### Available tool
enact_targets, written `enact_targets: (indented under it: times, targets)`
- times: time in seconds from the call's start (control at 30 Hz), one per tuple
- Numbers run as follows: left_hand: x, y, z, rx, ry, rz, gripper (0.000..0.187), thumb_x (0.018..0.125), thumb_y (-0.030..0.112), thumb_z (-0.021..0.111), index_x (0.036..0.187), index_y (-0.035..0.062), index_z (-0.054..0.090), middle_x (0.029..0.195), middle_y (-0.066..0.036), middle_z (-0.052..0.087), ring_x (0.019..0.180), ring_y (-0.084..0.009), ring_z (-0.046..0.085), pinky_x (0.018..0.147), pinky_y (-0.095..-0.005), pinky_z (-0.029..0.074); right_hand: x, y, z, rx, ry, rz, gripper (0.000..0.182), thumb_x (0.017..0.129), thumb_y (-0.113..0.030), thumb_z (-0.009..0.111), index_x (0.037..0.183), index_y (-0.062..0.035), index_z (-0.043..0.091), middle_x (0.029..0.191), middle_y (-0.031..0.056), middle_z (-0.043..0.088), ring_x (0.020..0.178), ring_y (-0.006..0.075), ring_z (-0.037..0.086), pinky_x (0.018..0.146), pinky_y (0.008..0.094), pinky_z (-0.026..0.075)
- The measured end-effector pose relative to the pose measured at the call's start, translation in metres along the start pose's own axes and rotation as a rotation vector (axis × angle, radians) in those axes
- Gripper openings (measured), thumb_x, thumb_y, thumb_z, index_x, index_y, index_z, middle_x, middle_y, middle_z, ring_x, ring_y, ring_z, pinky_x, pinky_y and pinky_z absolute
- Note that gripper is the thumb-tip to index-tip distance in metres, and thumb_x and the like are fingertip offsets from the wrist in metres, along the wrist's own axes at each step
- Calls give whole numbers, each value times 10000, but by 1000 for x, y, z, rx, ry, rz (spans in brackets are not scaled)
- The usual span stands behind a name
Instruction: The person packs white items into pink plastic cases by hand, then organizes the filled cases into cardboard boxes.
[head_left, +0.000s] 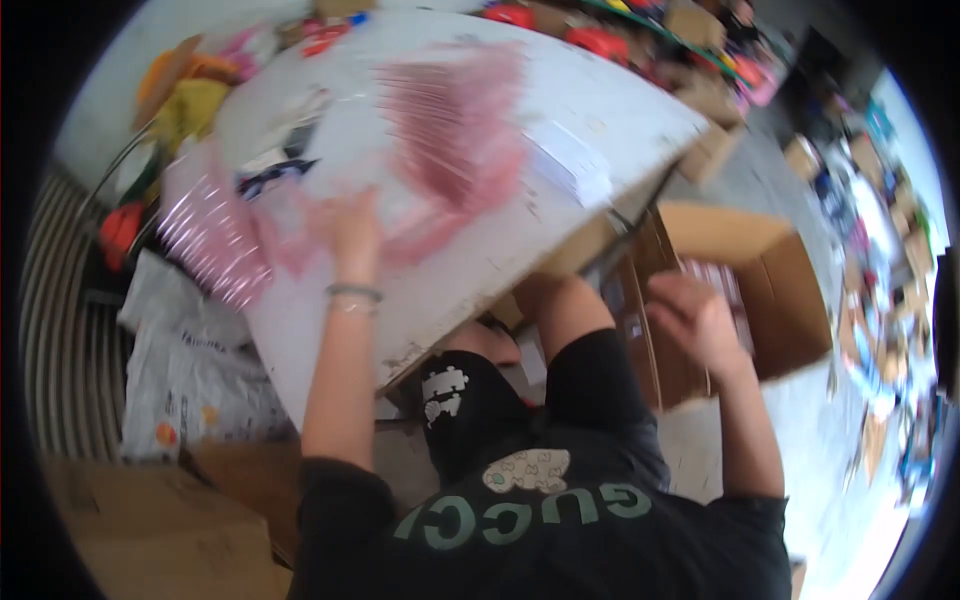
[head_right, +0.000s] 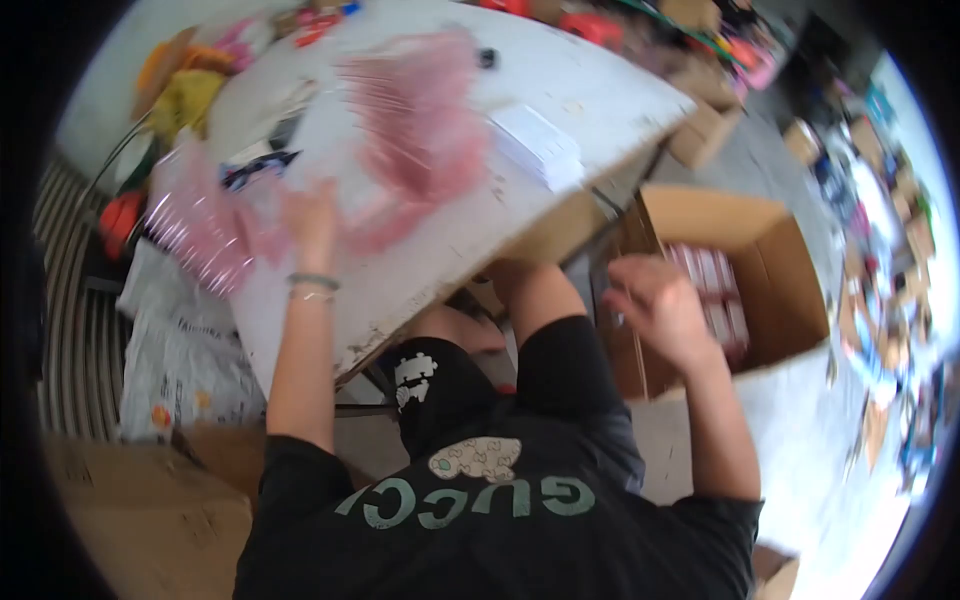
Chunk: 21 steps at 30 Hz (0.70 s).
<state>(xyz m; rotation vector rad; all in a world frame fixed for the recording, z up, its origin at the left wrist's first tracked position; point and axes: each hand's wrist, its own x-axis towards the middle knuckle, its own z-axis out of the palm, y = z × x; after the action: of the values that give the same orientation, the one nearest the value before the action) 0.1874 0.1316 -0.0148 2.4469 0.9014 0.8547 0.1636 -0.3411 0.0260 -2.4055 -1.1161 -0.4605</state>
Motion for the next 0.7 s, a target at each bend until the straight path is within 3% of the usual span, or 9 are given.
enact_targets:
  times: [0.03, 0.17, 0.23, 0.3, 0.37, 0.43, 0.57, 0.67, 0.7]
  targets:
    - [-4, 2, -10, -48, 24, -42, 825, 968, 543, 490, 1447, -117, 361, 1460, -380, 375, 1423, -482, 281, 1192, -527, 184, -17, 22, 4, -50, 57, 85, 271, 798, -115, 775, 1027, 8, 700, 1037, 187, 707, 968, 372, 671, 844, 430, 539]
    - [-83, 41, -79, -1065, 161, 95, 397, 1010, 197, 493, 1355, 1, 500, 1234, -166, 618, 1089, -236, 597, 925, -379, 459, -116, 114, 33, -145, 18, 667, 383, 816, -230, 765, 1131, -30, 676, 1151, 184, 672, 1045, 344, 650, 894, 426, 520]
    - [-130, 64, -80, -1309, 59, 282, 407, 1018, 199, 481, 1346, -41, 483, 1168, -168, 645, 1017, -254, 630, 885, -362, 491, -149, 130, 51, -252, -125, 764, 494, 807, -293, 769, 1222, -59, 635, 1209, 166, 645, 1110, 334, 617, 930, 448, 495]
    - [-162, 46, -48, -1231, -318, 677, 413, 999, 125, 509, 1363, -68, 476, 1134, -152, 662, 1007, -236, 643, 869, -325, 509, -168, 127, 67, -272, -306, 858, 571, 801, -337, 766, 1285, -85, 599, 1240, 145, 624, 1158, 323, 589, 955, 468, 473]
    - [-191, 59, -17, -1036, -814, 475, 369, 963, 60, 566, 1310, -63, 533, 1127, -137, 662, 1006, -186, 632, 873, -305, 509, -181, 119, 78, -443, -401, 857, 652, 796, -342, 765, 1358, -105, 533, 1237, 128, 619, 1176, 316, 579, 950, 479, 466]
    - [-216, 78, 42, -1094, -1038, 215, 371, 923, 32, 632, 1283, -37, 572, 1089, -109, 671, 972, -146, 631, 858, -282, 512, -194, 116, 91, -500, -419, 857, 721, 793, -349, 763, 1413, -119, 477, 1233, 118, 617, 1184, 307, 576, 943, 486, 461]
    - [-265, 69, 206, -684, -1299, 94, 341, 914, 87, 636, 1238, -15, 608, 951, -80, 679, 894, -147, 641, 804, -260, 512, -222, 142, 95, -333, -317, 890, 848, 797, -340, 757, 1504, -127, 340, 1194, 139, 631, 1148, 311, 597, 909, 477, 466]
    - [-313, 10, 340, -280, -1150, 268, 360, 873, 230, 687, 1172, 30, 658, 902, -84, 694, 789, -146, 657, 732, -307, 532, -223, 153, 87, -126, -333, 885, 843, 826, -253, 722, 1533, -114, 284, 1105, 178, 643, 973, 371, 639, 856, 463, 484]
    - [-319, -4, 366, -218, -1316, 45, 366, 861, 232, 695, 1173, 43, 664, 916, -93, 700, 810, -164, 669, 734, -320, 534, -228, 154, 85, -117, -351, 848, 834, 833, -218, 703, 1539, -110, 273, 1096, 178, 641, 940, 375, 635, 846, 467, 485]
